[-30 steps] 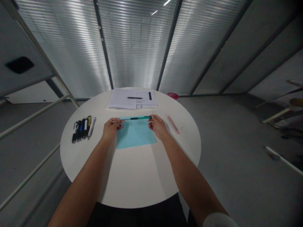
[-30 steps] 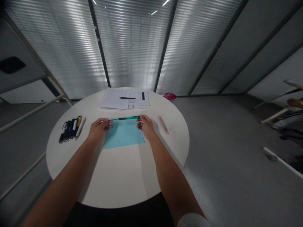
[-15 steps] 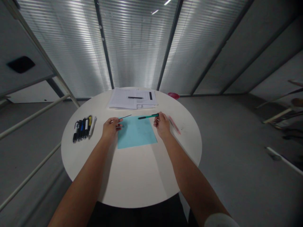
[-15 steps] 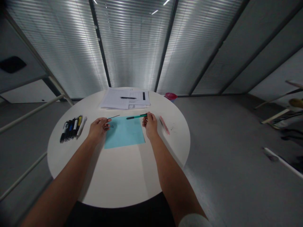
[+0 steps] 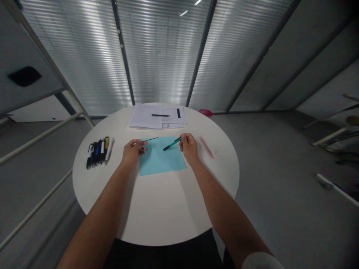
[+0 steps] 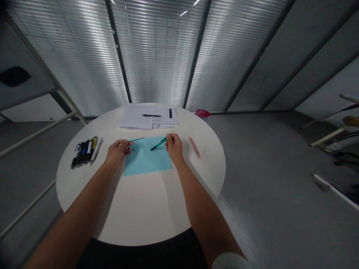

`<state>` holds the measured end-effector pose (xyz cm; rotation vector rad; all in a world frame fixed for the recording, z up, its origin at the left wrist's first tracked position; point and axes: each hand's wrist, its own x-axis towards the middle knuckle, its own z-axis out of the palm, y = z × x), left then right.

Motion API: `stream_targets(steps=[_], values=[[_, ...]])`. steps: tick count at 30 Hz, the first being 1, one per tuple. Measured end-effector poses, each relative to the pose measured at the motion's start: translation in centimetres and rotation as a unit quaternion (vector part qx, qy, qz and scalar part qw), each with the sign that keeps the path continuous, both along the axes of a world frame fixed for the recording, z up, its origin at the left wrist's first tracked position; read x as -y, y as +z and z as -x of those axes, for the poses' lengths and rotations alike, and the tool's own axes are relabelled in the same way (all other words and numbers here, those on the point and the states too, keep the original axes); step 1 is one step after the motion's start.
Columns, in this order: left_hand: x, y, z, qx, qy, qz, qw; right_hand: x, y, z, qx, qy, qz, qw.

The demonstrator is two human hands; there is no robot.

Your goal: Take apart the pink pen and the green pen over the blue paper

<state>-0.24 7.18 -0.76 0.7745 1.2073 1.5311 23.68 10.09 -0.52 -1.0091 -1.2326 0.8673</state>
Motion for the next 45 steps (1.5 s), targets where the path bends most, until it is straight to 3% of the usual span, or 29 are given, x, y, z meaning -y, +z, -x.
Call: stream_targets(steps=[27, 34, 40, 45], values=[[0.1, 0.2, 0.0, 0.004, -0.011, 0.004, 1.0, -0.3, 0.5, -0.4, -0.056, -0.086, -0.01, 0.995], [0.3, 0.4, -0.2, 0.008, -0.01, 0.009, 1.0, 0.0, 0.6, -0.4, -0.081, -0.057, -0.004, 0.995], [0.2, 0.5, -0.1, 0.012, -0.017, 0.012, 1.0, 0.1, -0.4, -0.1, -0.009, 0.019, 0.04, 0.999], [0.0, 0.1, -0.1, -0.001, -0.025, 0.009, 1.0, 0.3, -0.8, -0.1, 0.147, 0.008, 0.037, 0.988]])
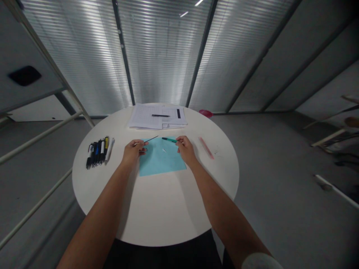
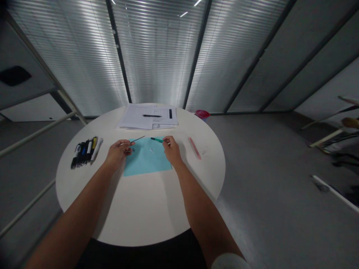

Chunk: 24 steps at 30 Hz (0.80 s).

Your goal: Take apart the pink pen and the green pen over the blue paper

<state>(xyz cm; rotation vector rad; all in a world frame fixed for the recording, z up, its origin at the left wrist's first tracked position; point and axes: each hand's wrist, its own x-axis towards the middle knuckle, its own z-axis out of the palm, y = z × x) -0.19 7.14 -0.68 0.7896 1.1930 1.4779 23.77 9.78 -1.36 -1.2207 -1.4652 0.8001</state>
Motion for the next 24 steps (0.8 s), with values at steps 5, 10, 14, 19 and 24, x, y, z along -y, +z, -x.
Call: stream_targets(steps=[5, 10, 14, 19, 24], values=[[0.09, -0.06, -0.28, -0.047, -0.022, -0.017, 0.998, 0.7, 0.35, -0.08, 0.215, -0.031, 0.002, 0.976], [0.4, 0.23, -0.63, -0.096, -0.038, -0.024, 0.994, 0.89, 0.22, -0.14, 0.307, 0.006, 0.001, 0.952], [0.41, 0.06, -0.62, -0.112, -0.045, -0.032, 0.992, 0.92, 0.14, -0.21, 0.331, 0.019, -0.029, 0.943], [0.54, 0.05, -0.54, -0.127, -0.062, -0.038, 0.989, 1.08, 0.12, -0.13, 0.32, 0.026, -0.04, 0.946], [0.74, 0.31, -0.62, -0.154, -0.082, -0.041, 0.984, 0.98, 0.09, -0.01, 0.314, 0.055, -0.071, 0.945]])
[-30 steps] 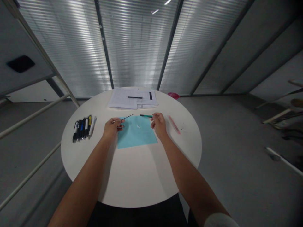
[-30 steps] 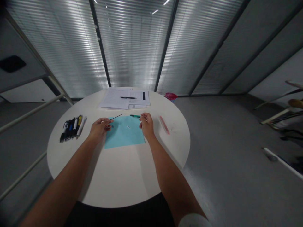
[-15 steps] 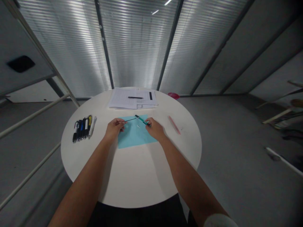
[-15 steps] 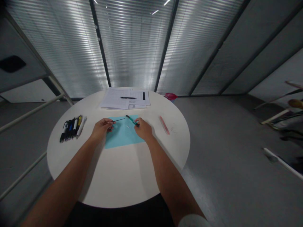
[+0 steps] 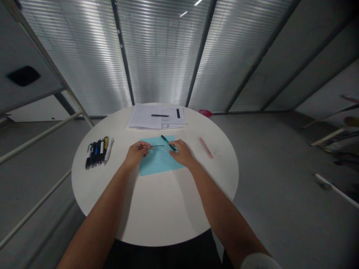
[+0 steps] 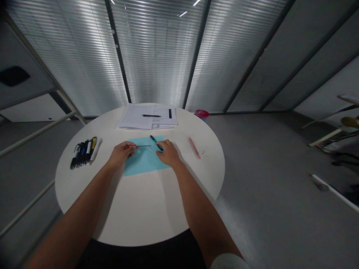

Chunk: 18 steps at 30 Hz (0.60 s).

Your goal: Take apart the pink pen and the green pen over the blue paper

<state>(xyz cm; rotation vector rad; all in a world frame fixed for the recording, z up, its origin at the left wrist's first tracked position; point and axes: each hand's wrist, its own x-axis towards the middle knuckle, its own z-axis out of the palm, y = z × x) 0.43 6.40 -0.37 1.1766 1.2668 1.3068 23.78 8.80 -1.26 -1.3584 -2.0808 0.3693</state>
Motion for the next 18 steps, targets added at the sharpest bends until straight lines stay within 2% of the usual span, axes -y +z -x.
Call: stream_targets(steps=[6, 14, 18], values=[[0.06, 0.11, -0.04, -0.016, -0.007, 0.003, 1.0, -0.44, -0.15, 0.14, 0.0, 0.06, -0.029, 0.998], [0.4, 0.57, -0.16, 0.013, -0.007, -0.005, 1.0, -0.61, 0.0, 0.24, -0.184, 0.07, 0.036, 0.98], [0.37, 0.53, -0.17, 0.001, -0.007, -0.009, 1.0, -0.57, 0.21, 0.21, -0.223, 0.067, 0.059, 0.971]])
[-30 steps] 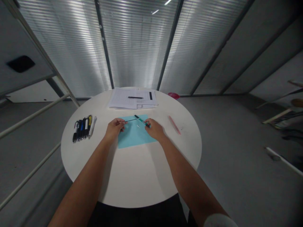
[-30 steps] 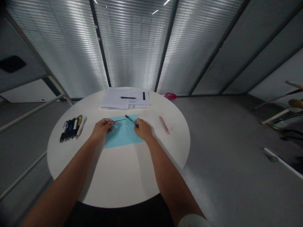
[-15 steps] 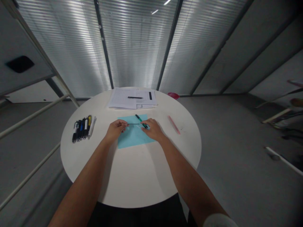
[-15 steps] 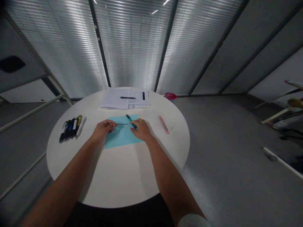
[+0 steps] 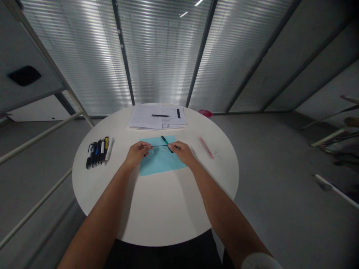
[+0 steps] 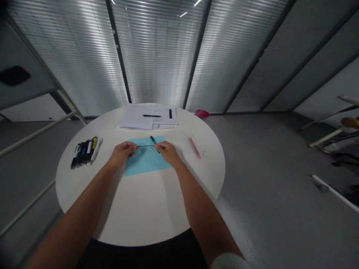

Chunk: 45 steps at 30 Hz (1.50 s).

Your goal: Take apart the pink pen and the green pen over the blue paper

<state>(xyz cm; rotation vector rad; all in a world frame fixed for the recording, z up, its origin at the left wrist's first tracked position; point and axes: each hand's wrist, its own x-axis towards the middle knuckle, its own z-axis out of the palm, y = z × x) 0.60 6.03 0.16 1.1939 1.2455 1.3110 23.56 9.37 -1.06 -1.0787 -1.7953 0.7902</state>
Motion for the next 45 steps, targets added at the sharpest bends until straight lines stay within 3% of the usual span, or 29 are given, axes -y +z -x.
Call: stream_targets(steps=[11, 18, 23, 29, 40, 45], values=[[0.0, 0.0, 0.0, -0.017, 0.012, -0.011, 1.0, -0.1, -0.2, -0.1, -0.026, 0.006, 0.007, 1.0], [-0.8, -1.3, 0.7, 0.009, 0.062, -0.028, 0.998, -0.9, -0.6, -0.3, -0.122, -0.077, 0.034, 0.989], [-0.9, -1.3, 1.1, -0.192, 0.121, -0.087, 0.97, -1.0, -0.9, -0.5, -0.001, -0.101, -0.052, 0.994], [-1.0, -1.9, 1.4, -0.392, 0.099, -0.096, 0.91, -0.9, -1.2, -0.4, 0.166, -0.076, -0.068, 0.981], [-1.4, -2.6, 1.7, -0.432, 0.054, -0.084, 0.897, -0.3, -0.6, -0.4, 0.241, -0.065, -0.047, 0.967], [-1.4, -2.6, 1.8, -0.362, 0.077, -0.085, 0.925, -0.7, -1.0, -0.4, 0.168, -0.07, -0.036, 0.983]])
